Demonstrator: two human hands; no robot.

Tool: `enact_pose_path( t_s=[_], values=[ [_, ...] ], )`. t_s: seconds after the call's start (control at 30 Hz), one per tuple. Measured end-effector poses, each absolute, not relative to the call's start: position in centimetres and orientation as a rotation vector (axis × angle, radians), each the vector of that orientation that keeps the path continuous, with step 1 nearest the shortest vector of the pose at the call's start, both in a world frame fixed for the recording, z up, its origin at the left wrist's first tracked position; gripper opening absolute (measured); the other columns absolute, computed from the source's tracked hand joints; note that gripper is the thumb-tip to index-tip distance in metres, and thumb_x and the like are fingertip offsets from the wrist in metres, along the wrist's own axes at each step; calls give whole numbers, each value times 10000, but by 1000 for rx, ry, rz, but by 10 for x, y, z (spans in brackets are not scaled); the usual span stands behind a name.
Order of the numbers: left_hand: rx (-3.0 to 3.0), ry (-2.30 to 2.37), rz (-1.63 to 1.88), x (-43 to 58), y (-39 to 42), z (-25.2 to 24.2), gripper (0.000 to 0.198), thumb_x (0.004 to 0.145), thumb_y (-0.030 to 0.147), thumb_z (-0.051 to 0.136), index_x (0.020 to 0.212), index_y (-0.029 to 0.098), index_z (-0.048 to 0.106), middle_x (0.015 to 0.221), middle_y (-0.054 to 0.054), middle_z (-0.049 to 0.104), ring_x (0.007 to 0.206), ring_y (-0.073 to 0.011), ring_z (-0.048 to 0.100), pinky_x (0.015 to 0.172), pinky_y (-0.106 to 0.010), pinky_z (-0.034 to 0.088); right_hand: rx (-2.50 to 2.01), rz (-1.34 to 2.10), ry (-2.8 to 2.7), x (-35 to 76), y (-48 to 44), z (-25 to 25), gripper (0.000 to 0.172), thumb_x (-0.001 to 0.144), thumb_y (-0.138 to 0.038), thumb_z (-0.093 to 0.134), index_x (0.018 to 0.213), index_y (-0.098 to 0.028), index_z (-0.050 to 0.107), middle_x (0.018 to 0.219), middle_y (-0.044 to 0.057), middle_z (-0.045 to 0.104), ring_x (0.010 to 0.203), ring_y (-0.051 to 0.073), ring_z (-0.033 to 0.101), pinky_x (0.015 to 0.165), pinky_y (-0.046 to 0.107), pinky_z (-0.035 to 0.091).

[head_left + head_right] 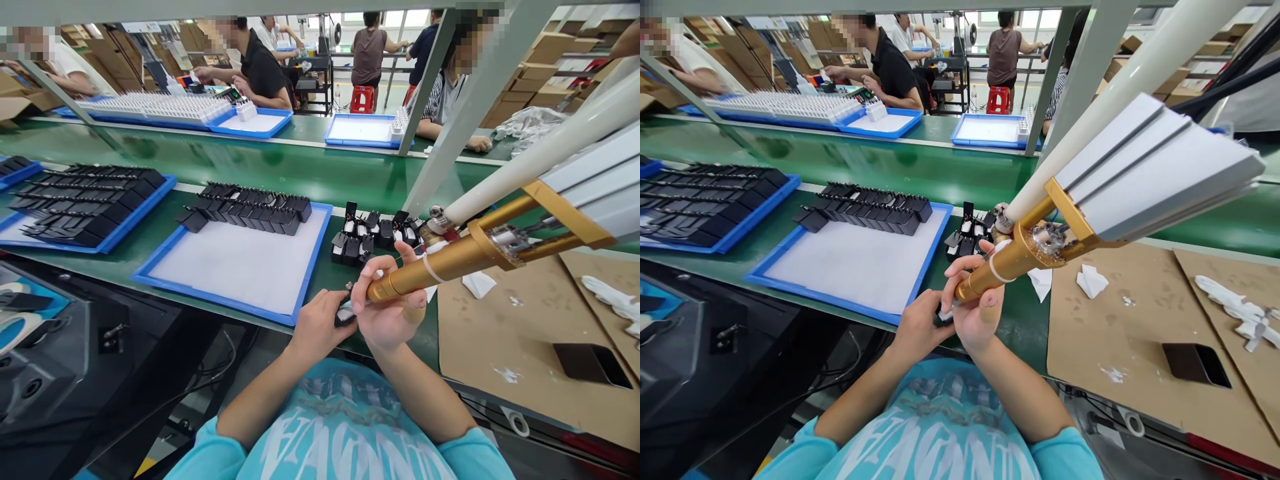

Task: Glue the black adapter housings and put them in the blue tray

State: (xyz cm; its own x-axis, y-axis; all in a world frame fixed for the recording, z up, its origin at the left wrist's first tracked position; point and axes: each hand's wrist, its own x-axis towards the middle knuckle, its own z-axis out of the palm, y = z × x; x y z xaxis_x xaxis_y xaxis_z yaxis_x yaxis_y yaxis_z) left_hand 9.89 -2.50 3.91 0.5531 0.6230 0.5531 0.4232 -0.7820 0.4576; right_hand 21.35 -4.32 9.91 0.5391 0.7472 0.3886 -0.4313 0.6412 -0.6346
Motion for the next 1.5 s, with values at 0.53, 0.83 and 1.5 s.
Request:
enact_pose_path(
  t_s=[0.53, 0.83, 1.5],
  values=[
    [2596, 882, 1031, 98, -23, 42, 211, 837, 250, 636, 1008, 178, 536, 804, -30, 651, 702, -187, 597, 588, -280, 463, -509, 710, -707, 215, -46, 97, 424, 853, -591, 416, 1178, -331, 500, 821, -39, 612, 356, 72, 503, 316, 248, 376],
    [2445, 1011, 811, 87, -15, 30, 338, 801, 274, 671, 1105, 197, 545, 894, -31, 646, 814, -199, 610, 687, -297, 503, -555, 697, -658, 224, -44, 95, 420, 829, -611, 414, 1144, -347, 503, 816, -46, 612, 348, 78, 509, 334, 239, 344],
    [2263, 898, 762, 93, -4, 16, 268, 908, 303, 569, 1149, 221, 656, 1101, -50, 723, 994, -184, 685, 881, -316, 559, -700, 565, -598, 279, -69, 73, 436, 818, -609, 440, 1124, -323, 561, 771, -36, 633, 344, 104, 518, 314, 254, 355]
  ],
)
